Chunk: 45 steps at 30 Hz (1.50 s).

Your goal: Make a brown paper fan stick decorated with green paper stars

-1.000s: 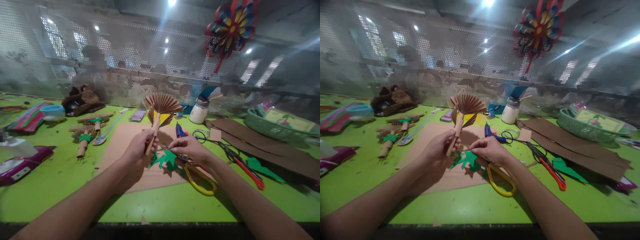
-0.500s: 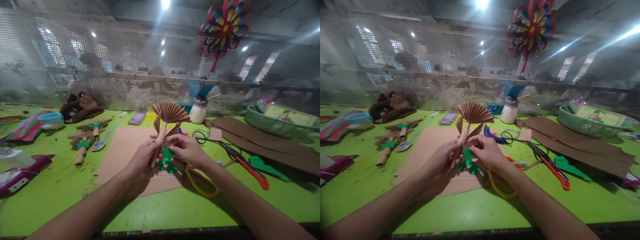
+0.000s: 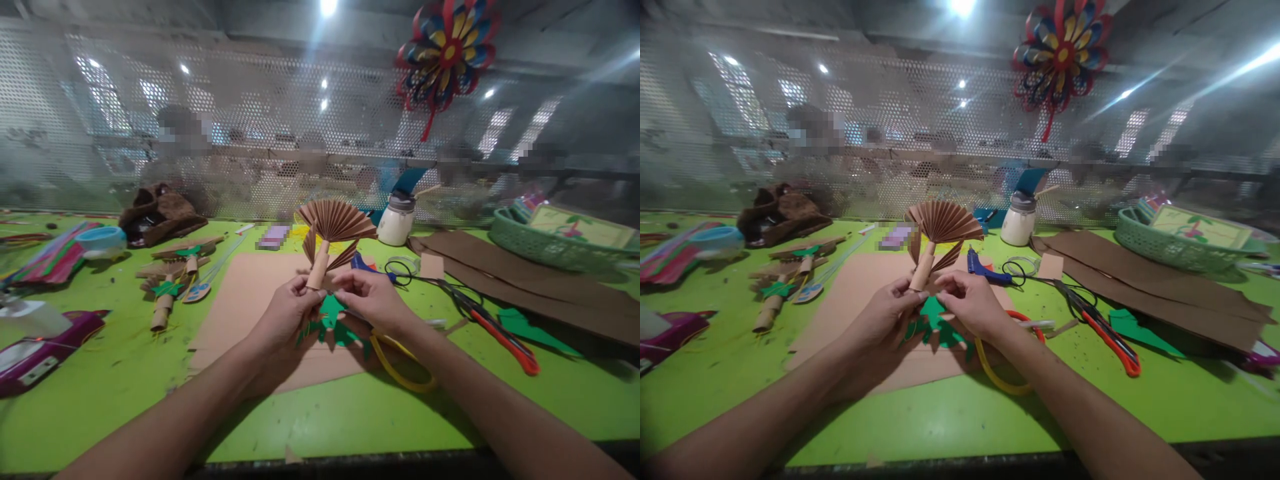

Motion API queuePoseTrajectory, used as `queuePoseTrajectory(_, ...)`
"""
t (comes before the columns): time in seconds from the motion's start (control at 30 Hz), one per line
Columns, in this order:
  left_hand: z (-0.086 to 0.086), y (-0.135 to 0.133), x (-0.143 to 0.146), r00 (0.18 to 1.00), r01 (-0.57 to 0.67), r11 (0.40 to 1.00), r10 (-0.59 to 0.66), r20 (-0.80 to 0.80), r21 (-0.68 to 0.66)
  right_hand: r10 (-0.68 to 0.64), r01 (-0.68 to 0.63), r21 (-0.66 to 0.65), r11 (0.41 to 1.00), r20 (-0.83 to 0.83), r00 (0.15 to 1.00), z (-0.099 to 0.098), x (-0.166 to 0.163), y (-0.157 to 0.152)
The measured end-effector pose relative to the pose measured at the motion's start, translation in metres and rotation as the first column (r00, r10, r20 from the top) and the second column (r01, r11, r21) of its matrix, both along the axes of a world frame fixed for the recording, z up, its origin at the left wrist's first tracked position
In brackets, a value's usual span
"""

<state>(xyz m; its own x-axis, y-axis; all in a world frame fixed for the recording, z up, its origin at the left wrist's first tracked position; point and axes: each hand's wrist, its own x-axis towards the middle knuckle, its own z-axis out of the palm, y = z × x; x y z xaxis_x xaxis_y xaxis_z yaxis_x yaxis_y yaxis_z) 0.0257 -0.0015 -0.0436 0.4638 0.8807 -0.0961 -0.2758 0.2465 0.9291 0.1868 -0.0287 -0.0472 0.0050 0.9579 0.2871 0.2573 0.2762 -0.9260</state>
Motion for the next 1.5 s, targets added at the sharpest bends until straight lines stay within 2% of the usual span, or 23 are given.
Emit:
queuePoseTrajectory(0.2,0.001,0.003,-0.003,0.999,-0.029,0.998,0.027,0.035,0.061,0.013,-0.089,-0.250,0.964,-0.292,0.956,0.003,-0.002,-0.006)
queuePoseTrajectory(0.37,0.002,0.005,-0.003,0.994,-0.097,0.988,0.091,0.059,0.121,0.021,-0.153,-0.343,0.927,-0.360,0.933,0.000,-0.007,-0.013)
queuePoseTrajectory(0.53,-0.001,0.005,0.000,0.994,-0.096,0.990,0.088,0.072,0.106,-0.059,-0.094,-0.346,0.933,-0.407,0.911,0.000,-0.013,-0.016)
queuePoseTrajectory(0.67,-0.003,0.004,0.000,0.994,-0.093,0.993,0.088,0.068,0.076,-0.069,-0.096,-0.333,0.938,-0.451,0.890,-0.001,-0.012,-0.013)
queuePoseTrajectory(0.83,-0.002,0.003,-0.003,0.987,-0.137,0.989,0.131,0.090,0.058,-0.066,-0.051,-0.275,0.960,-0.402,0.913,0.000,-0.007,-0.010)
queuePoseTrajectory(1.0,0.001,0.003,-0.005,0.982,-0.147,0.988,0.150,0.111,-0.036,-0.084,-0.015,-0.248,0.969,-0.381,0.921,0.001,-0.004,-0.009)
queuePoseTrajectory(1.17,0.008,-0.003,-0.003,0.988,-0.112,0.993,0.107,0.109,0.041,-0.069,-0.053,-0.263,0.963,-0.434,0.898,0.003,-0.002,-0.009)
queuePoseTrajectory(1.27,0.011,-0.004,-0.002,0.992,-0.091,0.995,0.088,0.085,0.029,-0.071,-0.056,-0.266,0.962,-0.447,0.892,0.004,-0.001,-0.010)
queuePoseTrajectory(1.5,0.007,0.001,-0.002,0.990,-0.134,0.990,0.132,0.044,0.042,-0.072,-0.051,-0.263,0.963,-0.436,0.897,0.004,-0.001,-0.010)
